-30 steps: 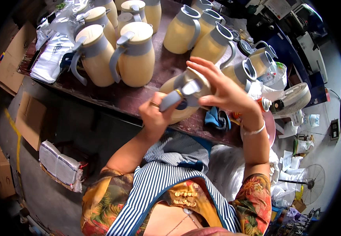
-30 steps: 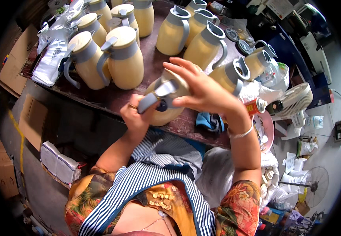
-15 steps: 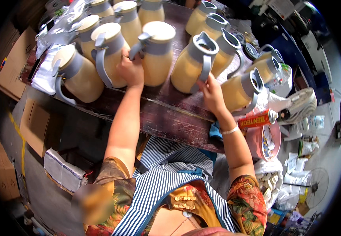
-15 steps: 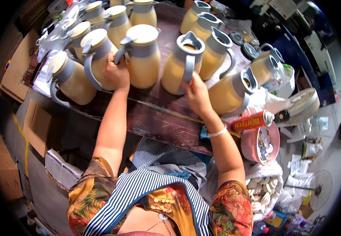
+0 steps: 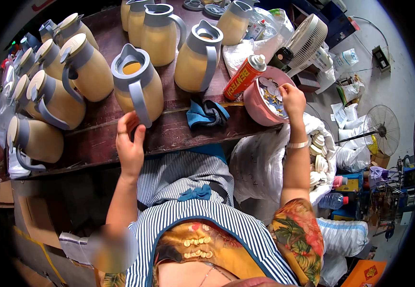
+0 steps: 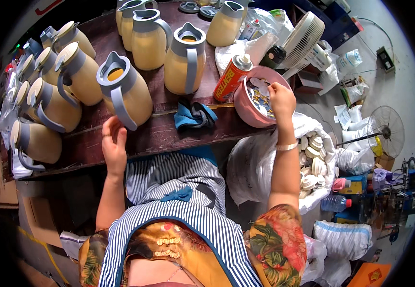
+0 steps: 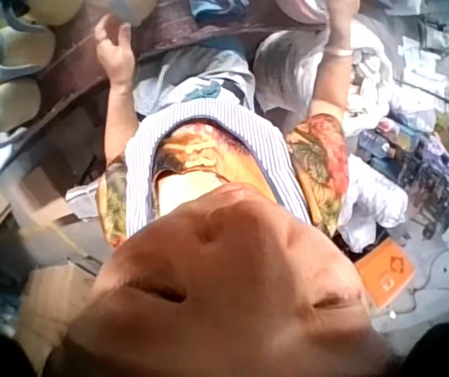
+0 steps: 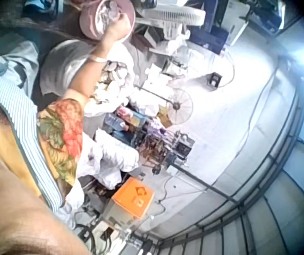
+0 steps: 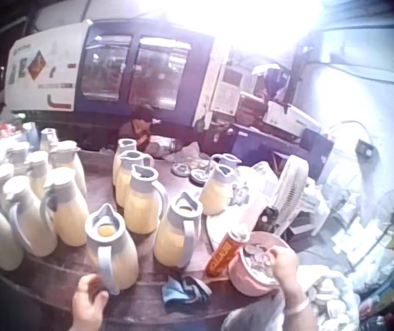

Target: The person assembles thermal carafes by placing lid components and seals onto the pitchers, then uses a blue cloth to wipe down the exteriors and handles before arranging them on a table.

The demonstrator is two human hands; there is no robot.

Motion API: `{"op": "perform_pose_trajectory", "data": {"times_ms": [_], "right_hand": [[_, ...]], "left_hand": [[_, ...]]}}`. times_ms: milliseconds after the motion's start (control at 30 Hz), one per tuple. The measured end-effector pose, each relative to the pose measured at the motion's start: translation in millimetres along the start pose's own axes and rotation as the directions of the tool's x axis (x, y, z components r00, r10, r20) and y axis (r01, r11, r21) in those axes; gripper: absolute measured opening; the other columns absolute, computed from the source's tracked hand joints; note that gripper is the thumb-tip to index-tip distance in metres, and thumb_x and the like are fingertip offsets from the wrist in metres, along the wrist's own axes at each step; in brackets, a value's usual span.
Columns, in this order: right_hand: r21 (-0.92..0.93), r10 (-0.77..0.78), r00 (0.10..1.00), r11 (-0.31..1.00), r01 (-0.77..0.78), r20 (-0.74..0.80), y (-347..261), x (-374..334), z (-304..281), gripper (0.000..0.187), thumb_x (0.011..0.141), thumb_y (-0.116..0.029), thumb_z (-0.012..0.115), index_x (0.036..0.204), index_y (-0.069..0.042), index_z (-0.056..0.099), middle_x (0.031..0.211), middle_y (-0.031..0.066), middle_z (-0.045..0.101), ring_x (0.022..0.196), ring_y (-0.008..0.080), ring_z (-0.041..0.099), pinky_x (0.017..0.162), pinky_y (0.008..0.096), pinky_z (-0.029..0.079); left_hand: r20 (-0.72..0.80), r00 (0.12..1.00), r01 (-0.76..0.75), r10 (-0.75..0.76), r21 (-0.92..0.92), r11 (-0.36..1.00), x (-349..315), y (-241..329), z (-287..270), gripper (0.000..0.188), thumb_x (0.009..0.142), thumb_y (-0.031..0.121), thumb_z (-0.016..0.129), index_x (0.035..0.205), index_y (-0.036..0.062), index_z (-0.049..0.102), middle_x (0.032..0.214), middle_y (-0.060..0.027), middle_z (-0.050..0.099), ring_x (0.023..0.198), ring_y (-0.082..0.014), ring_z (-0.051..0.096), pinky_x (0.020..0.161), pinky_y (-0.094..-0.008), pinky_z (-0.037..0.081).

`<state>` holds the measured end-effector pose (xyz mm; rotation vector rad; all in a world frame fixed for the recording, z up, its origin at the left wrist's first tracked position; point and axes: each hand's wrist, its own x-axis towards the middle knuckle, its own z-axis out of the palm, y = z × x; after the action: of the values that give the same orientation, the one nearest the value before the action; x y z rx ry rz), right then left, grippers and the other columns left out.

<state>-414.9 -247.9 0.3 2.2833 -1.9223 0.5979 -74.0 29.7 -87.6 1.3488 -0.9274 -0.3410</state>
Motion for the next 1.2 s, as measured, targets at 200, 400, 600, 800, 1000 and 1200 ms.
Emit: {"op": "perform_pose_trajectory", "data": {"times_ms": [200,400,600,800,1000,1200], "right_hand": [[0.049,-0.082,0.973,0.996,0.073,0.218,85.0,56.4,96.2,0.030,0.072,-0.031,0.080,0.091,-0.009,0.073,0.088,0.0127,0.072,0.086,0.0306,0.068,0.078,0.0412,0.052],[0.788,0.161,0.917,0.472,-0.396,0.365,100.6,60.2,55.9,0.011,0.086,-0.009,0.072,0.090,-0.005,0.062,0.075,0.0029,0.062,0.065,0.0116,0.060,0.052,0.0272,0.048],[0.960,-0.266,0.938,-0.107,-0.260,0.224,-1.1,-46.7,-29.4,0.013,0.091,-0.005,0.067,0.099,-0.005,0.057,0.085,0.0019,0.063,0.073,0.0095,0.063,0.067,0.0244,0.054],[0.965,-0.321,0.942,-0.202,-0.168,0.097,-141.1,-176.1,-33.5,0.016,0.089,0.002,0.067,0.099,-0.004,0.056,0.096,0.0009,0.063,0.086,0.0067,0.060,0.079,0.0209,0.049],[0.256,-0.678,0.702,-0.655,-0.711,0.218,-150.3,-196.0,18.0,0.015,0.093,-0.010,0.061,0.104,-0.012,0.052,0.098,0.0021,0.058,0.102,0.0181,0.057,0.092,0.0376,0.048],[0.210,-0.370,0.454,-0.540,-0.815,0.811,-188.6,-247.8,108.9,0.023,0.096,-0.005,0.058,0.116,-0.016,0.058,0.109,-0.0001,0.062,0.095,0.0127,0.057,0.084,0.0336,0.047]], "left_hand": [[0.243,0.969,-0.061,0.044,0.063,0.996,-11.6,13.9,0.3,0.014,0.090,-0.003,0.059,0.104,0.0000,0.056,0.090,-0.0087,0.060,0.079,-0.0197,0.059,0.077,-0.0290,0.048],[-0.036,0.983,-0.153,0.181,0.392,0.907,-40.4,47.8,-4.8,0.022,0.092,0.005,0.063,0.111,-0.0004,0.055,0.108,-0.0128,0.057,0.094,-0.0242,0.059,0.086,-0.0340,0.049],[0.283,0.829,-0.485,0.482,-0.065,0.872,-45.7,87.7,37.4,0.033,0.092,0.022,0.069,0.115,0.0007,0.060,0.110,-0.0167,0.064,0.094,-0.0257,0.066,0.081,-0.0347,0.054],[0.362,0.897,0.423,-0.252,-0.544,0.724,-48.6,81.2,91.2,0.019,0.091,0.006,0.068,0.107,-0.0005,0.059,0.099,-0.0051,0.065,0.096,-0.0114,0.064,0.087,-0.0263,0.052],[0.672,0.706,0.684,-0.223,-0.729,-0.029,-87.3,33.9,1.3,0.011,0.093,0.014,0.057,0.086,0.0046,0.056,0.091,-0.0079,0.059,0.113,-0.0272,0.056,0.114,-0.0461,0.033],[0.433,0.406,0.579,-0.805,-0.803,-0.140,-79.7,-32.8,-28.1,0.018,0.088,0.015,0.054,0.077,0.0024,0.058,0.088,-0.0139,0.063,0.102,-0.0308,0.059,0.107,-0.0455,0.040]]}}
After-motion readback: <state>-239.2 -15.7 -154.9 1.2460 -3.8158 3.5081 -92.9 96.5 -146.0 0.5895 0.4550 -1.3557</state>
